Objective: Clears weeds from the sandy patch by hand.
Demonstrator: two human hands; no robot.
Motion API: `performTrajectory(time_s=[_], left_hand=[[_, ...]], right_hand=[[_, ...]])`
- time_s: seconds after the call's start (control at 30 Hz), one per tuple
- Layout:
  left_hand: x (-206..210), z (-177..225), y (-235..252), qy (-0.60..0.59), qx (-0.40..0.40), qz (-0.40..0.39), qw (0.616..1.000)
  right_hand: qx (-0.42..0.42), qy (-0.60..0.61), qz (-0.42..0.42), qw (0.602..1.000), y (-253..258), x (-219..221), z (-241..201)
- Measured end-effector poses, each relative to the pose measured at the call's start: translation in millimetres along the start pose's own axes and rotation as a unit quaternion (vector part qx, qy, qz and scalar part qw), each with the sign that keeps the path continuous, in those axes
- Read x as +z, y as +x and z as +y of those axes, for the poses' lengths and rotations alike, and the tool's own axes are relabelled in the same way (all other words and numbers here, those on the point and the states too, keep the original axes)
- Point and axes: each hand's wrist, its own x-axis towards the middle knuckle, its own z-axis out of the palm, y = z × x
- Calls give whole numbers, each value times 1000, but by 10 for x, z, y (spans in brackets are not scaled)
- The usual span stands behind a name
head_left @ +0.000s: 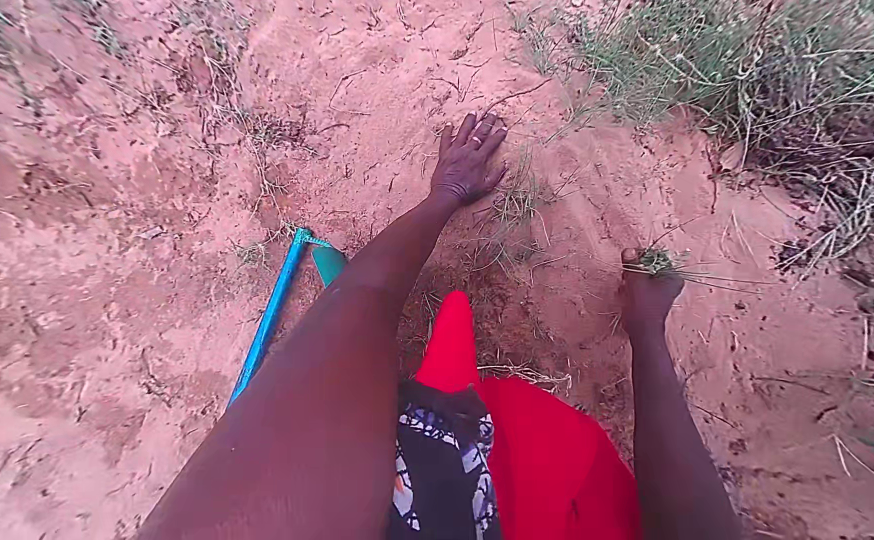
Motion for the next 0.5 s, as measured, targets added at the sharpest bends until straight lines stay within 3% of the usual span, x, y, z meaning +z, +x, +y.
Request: performTrajectory(time_s=[0.1, 0.3, 0.4, 0.5], left_hand=[[33, -6, -4, 10, 2, 6, 1000], [4, -14, -21, -7, -2, 4, 1000], [-15, 9, 1, -4, -2, 2, 1000], [-7, -4, -6, -4, -6, -3, 1000]], right_hand=[[-66, -53, -45, 995, -39, 154, -85], [-178, -267, -164, 933, 317, 1094, -536], [-301, -193, -135, 924, 291, 1329, -345], [-304, -81, -114, 942, 173, 1376, -363]])
